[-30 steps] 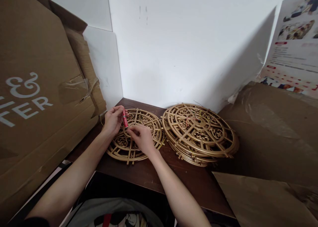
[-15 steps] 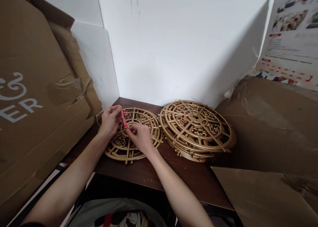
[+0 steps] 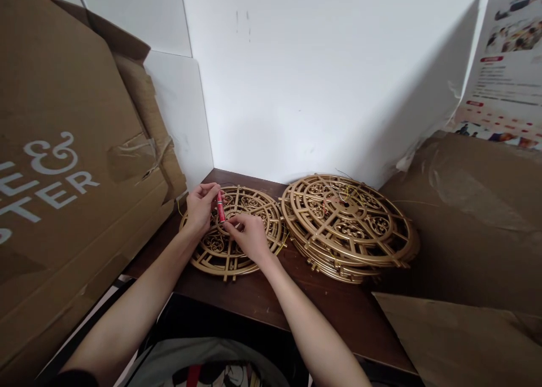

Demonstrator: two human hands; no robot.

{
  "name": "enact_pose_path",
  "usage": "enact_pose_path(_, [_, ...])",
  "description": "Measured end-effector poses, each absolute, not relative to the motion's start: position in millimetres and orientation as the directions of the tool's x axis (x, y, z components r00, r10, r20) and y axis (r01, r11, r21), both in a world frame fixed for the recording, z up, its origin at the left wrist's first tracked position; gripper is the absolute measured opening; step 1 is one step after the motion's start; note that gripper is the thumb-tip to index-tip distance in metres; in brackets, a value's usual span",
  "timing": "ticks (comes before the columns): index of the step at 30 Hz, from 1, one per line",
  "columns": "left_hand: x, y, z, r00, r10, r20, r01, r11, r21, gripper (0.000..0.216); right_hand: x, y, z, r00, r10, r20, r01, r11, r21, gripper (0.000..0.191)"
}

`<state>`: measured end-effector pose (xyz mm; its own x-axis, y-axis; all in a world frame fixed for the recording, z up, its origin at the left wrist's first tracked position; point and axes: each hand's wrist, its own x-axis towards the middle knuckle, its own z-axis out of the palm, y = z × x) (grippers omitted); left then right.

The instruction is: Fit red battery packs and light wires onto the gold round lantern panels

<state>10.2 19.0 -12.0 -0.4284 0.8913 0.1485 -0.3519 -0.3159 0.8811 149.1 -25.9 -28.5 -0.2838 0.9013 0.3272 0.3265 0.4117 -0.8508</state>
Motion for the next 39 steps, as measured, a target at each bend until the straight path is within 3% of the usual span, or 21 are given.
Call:
enact_pose_path(14, [10.4, 20.2, -14.8, -0.491, 0.807, 0.328, -0.031, -0.392, 0.919, 0.016, 144.2, -30.2, -27.8, -0.326, 0.870, 0.371, 0.361, 0.477, -0.802, 0.019])
enact_pose_path(19, [11.5, 20.7, -15.6, -0.506, 0.791, 0.344, -0.010, -0.405, 0.914, 0.015, 142.2, -31.2, -25.9, -0.303, 0.888, 0.346, 0.367, 0.444, -0.818, 0.017])
enact_pose_path(39, [12.5, 22.4, -17.2, -0.448, 0.806, 0.386, 0.011, -0.427, 0.904, 0.014, 143.8, -30.7, -29.8, -0.366, 0.818, 0.444, 0.358, 0.564, -0.744, 0.014])
